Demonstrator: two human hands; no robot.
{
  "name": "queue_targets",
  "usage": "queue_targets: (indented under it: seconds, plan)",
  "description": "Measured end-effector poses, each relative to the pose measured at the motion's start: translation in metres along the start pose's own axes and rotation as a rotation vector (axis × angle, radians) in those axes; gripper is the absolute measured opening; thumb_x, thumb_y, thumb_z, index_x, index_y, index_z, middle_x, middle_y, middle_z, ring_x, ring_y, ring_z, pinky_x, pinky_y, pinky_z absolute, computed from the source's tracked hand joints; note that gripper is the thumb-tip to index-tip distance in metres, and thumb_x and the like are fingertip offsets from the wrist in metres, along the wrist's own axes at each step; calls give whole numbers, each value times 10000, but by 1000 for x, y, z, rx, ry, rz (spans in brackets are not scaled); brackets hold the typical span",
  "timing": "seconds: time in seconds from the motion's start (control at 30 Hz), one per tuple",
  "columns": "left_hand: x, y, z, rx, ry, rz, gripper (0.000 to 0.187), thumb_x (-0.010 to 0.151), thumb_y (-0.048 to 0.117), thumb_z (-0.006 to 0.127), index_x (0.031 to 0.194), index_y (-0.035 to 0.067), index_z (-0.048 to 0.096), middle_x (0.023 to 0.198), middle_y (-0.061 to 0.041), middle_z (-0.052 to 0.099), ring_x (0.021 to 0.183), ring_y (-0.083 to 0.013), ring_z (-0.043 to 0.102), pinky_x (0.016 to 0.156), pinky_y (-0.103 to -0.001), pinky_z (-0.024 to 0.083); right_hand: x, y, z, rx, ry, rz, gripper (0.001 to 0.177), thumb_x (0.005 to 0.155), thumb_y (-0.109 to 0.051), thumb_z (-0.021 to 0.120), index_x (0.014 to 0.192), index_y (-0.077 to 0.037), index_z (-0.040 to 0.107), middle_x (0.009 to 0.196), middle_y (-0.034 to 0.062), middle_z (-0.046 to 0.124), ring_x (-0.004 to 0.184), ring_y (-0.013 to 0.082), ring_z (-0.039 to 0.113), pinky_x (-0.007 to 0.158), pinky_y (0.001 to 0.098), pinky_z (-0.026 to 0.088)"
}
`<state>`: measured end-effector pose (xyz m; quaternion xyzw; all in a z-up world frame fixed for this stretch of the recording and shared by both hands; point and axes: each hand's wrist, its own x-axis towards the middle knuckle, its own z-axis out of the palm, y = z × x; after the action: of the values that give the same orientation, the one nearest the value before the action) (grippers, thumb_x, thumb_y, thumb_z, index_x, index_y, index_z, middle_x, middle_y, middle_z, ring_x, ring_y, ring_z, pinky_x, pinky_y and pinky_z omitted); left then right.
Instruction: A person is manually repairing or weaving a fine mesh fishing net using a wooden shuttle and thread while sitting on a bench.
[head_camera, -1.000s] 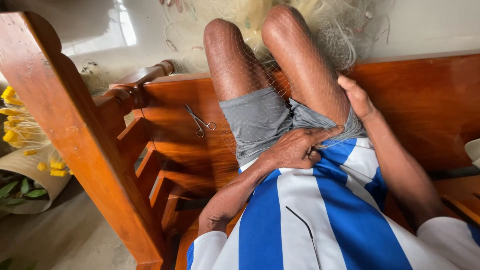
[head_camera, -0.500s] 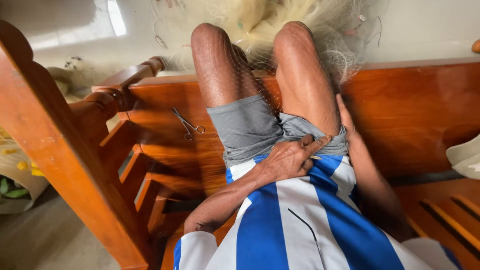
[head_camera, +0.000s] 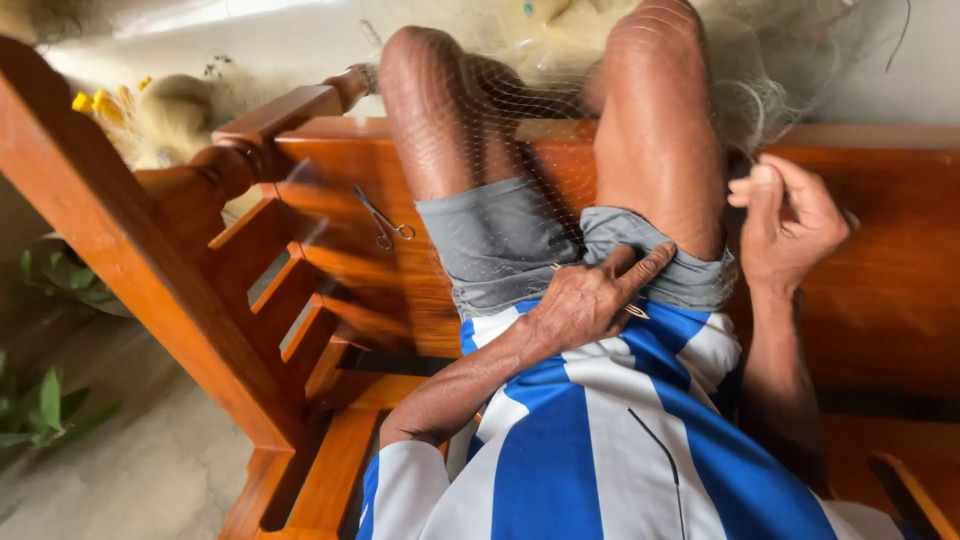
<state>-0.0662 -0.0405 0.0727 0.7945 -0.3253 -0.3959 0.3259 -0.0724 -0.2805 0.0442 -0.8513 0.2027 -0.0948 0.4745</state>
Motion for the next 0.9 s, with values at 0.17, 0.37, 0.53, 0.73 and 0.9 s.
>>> queue_targets:
  seconds: [0.17, 0.37, 0.53, 0.73, 0.9]
  plan:
    - [7, 4, -7, 68, -1, -15, 691, 1061, 264, 554, 1700, 229, 296, 1179, -50, 620, 620, -353, 669, 392, -494, 497, 13, -24, 38, 323, 30, 49, 371, 1201, -164, 599, 1229, 203, 639, 851, 308, 704, 716, 329, 701, 733, 397, 590]
    - [4, -12, -8, -289, 247, 137, 522, 1026, 315, 574, 1543, 242, 576, 1040, -81, 662, 726, -409, 739, 598, -505, 622, -3, -13, 88, 1160, -294, 576, 422, 1117, -371, 580, 1423, -80, 592, 791, 54, 595, 648, 86, 645, 587, 235, 576]
    - [-6, -14, -18, -435, 635, 347, 431, 938, 273, 566, 1230, 48, 787, 1071, -115, 712, 720, -249, 742, 682, -369, 656, -28, -1, 116, 1310, -549, 516, 517, 1075, -290, 597, 1464, 45, 530, 808, 197, 595, 654, 196, 654, 550, 282, 545]
    - [-12, 7, -52, -730, 964, 240, 552, 1111, 295, 340, 1231, -75, 731, 865, -83, 536, 762, -191, 485, 758, -368, 531, -23, -38, 105, 1303, -882, 416, 647, 1053, -259, 605, 1571, 89, 435, 1294, 261, 708, 1137, 275, 714, 992, 449, 583]
    - [-7, 5, -60, -155, 868, -70, 544, 1211, 468, 301, 1588, 160, 542, 1555, -157, 405, 1363, -321, 468, 1124, -474, 448, -25, -57, 97, 1154, -960, 413, 483, 994, -119, 649, 1443, 39, 563, 1211, 227, 696, 1159, 334, 713, 928, 455, 560]
